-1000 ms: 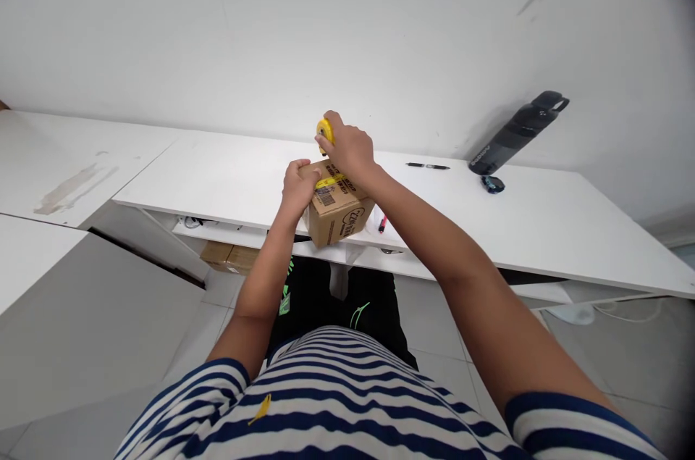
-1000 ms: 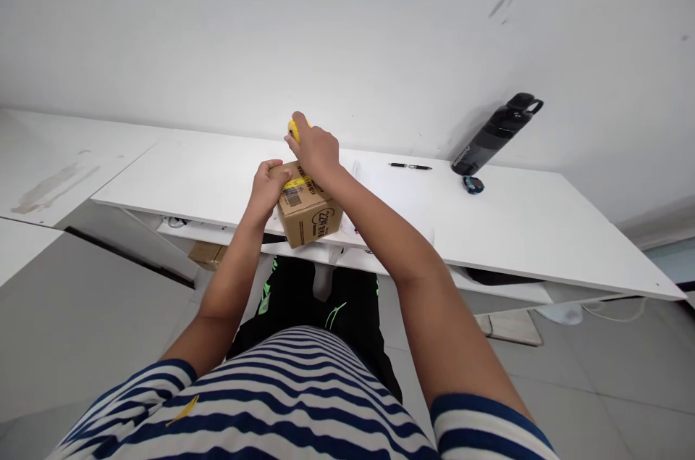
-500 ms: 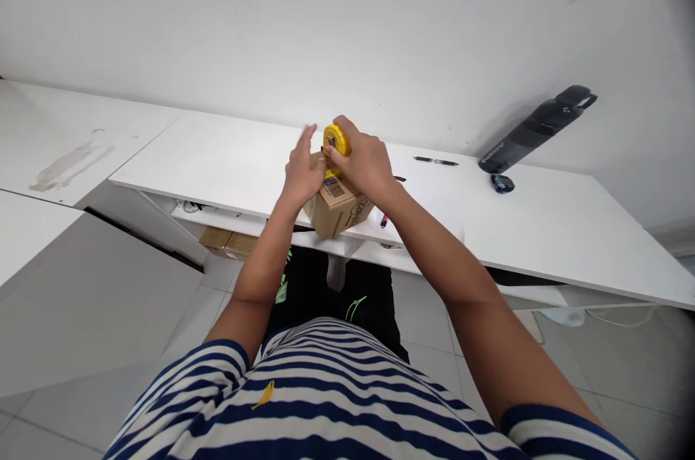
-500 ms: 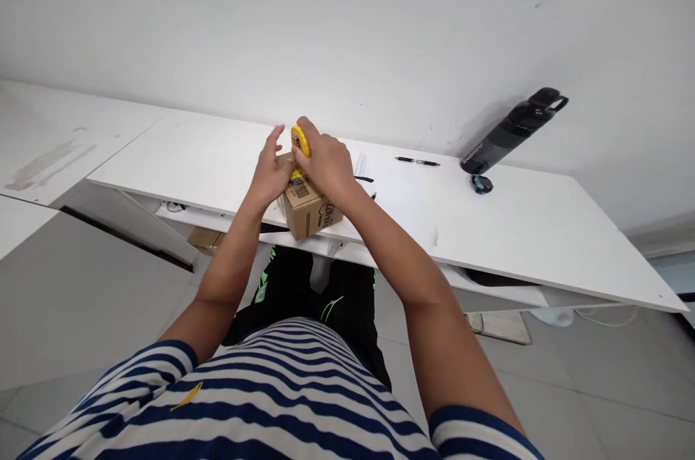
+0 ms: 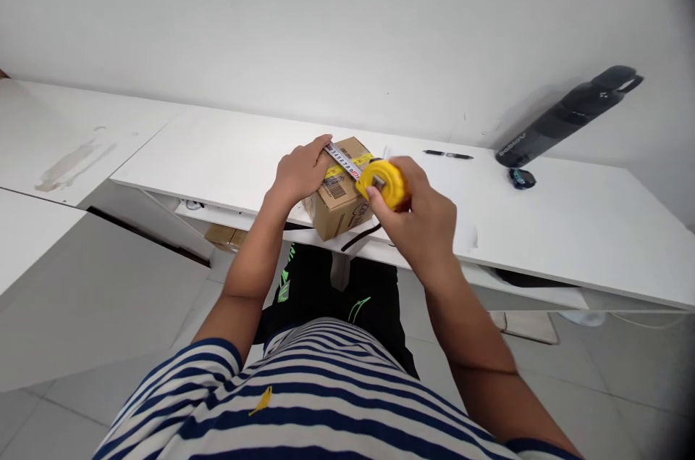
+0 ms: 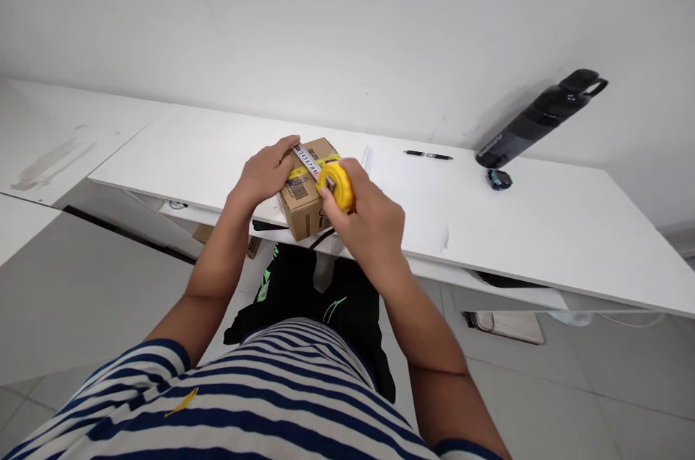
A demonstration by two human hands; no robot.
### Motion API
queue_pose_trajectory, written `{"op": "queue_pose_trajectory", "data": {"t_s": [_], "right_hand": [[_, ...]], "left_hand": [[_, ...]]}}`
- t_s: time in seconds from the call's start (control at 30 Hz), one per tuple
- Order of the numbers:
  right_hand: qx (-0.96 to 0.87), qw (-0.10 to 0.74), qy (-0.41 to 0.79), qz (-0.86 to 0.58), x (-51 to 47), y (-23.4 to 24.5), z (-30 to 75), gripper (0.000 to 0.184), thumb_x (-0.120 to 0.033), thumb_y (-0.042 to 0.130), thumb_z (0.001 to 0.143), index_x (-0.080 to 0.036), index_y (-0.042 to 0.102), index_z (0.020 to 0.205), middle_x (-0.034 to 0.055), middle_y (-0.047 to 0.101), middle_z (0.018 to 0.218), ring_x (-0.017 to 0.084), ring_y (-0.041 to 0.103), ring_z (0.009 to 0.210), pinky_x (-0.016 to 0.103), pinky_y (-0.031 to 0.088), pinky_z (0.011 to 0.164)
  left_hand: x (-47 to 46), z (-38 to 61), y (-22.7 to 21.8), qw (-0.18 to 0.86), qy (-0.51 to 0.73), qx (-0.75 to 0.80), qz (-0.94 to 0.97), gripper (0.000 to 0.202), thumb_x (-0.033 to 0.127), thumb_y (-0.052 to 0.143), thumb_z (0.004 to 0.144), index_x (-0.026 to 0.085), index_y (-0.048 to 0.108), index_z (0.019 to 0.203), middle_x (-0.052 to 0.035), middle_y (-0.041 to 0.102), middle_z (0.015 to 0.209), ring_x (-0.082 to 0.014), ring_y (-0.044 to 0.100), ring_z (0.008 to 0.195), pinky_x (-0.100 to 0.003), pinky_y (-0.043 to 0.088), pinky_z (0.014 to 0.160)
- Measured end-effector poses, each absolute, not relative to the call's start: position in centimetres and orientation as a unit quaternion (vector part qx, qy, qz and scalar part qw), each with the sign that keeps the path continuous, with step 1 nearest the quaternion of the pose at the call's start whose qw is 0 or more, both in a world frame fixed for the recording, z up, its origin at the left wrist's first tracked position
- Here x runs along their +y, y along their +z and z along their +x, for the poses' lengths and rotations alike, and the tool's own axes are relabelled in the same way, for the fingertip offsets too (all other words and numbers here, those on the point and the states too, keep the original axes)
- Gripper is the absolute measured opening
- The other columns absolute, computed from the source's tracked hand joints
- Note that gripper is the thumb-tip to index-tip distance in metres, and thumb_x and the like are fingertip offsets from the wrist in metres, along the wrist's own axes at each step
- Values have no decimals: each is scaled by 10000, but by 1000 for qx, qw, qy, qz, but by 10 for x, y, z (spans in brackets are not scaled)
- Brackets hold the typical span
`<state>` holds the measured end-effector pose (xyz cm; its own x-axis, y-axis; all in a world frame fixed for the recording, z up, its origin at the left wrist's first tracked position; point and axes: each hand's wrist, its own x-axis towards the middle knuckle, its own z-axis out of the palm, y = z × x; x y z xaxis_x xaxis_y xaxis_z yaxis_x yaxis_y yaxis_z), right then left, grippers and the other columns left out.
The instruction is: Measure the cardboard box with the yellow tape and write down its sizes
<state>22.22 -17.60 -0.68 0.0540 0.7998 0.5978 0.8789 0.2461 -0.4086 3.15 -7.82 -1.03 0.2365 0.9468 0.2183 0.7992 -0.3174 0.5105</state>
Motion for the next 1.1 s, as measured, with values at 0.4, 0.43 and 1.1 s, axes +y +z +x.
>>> {"op": "queue_pose_trajectory", "data": {"t_s": [0.4, 0.43, 1.1], "right_hand": [[-633, 440, -143, -620, -210, -53, 223, 485, -509, 620, 952, -255, 635, 1365, 26, 734, 808, 133, 561, 536, 268, 403, 494], [-637, 431, -145, -622, -208, -52, 222, 481, -508, 607, 957, -263, 635, 1370, 21, 716, 791, 128, 542, 532, 266, 387, 490], [-645, 518, -84, -555, -182, -61, 236, 489, -440, 614, 959, -280, 587, 1421, 111, 737, 1161, 230, 696, 965, 339, 588, 763]], "left_hand": [[-72, 32, -19, 177, 311, 528, 770, 533, 269, 426, 948, 351, 577, 1452, 2, 650, 1454, -300, 596, 1298, -502, 478, 1103], [-72, 32, -20, 179, 316, 523, 771, 533, 264, 424, 947, 353, 579, 1449, 2, 655, 1446, -292, 600, 1292, -500, 479, 1107], [-71, 25, -20, 178, 316, 475, 802, 483, 241, 375, 963, 206, 621, 1378, -100, 602, 1496, -278, 540, 1400, -487, 393, 1224]]}}
